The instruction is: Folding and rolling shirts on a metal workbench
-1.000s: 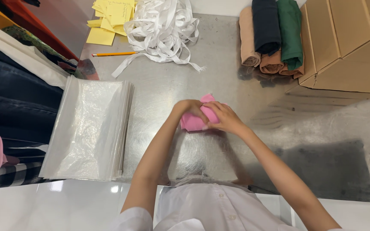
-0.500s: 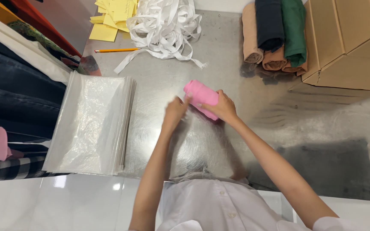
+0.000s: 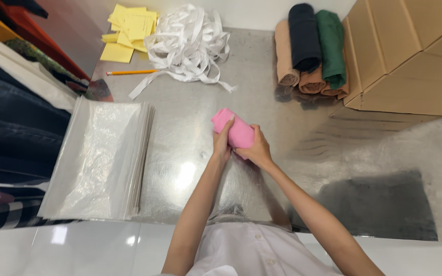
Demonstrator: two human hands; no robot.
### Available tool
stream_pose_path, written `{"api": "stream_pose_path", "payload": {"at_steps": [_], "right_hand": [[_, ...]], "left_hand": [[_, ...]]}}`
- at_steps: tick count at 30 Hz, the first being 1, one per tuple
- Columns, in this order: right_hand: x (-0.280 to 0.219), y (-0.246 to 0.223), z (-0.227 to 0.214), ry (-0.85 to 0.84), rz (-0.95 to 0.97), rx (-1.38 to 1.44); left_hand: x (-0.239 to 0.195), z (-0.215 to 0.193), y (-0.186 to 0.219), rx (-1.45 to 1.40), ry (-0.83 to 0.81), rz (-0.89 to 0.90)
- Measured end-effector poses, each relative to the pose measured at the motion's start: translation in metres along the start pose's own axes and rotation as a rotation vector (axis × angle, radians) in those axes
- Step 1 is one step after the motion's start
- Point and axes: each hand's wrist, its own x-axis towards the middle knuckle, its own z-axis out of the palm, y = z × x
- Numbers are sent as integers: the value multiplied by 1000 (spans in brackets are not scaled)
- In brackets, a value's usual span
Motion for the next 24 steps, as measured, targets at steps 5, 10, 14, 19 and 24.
{"api": "stream_pose_path", "payload": {"at_steps": [5, 10, 14, 19, 24], "right_hand": [[0, -1, -3, 146, 227, 429], [19, -1, -33, 309, 122, 610], [20, -18, -81, 218, 83, 622], [35, -23, -137, 177, 195, 643], [68, 18, -162, 154, 198, 1056]], "left_hand": [[-37, 32, -8, 107, -68, 69], [-24, 57, -14, 293, -177, 105], [-4, 82, -18, 297, -320, 72], [12, 131, -4, 194, -390, 6], [47, 176, -18, 334, -466, 15]]}}
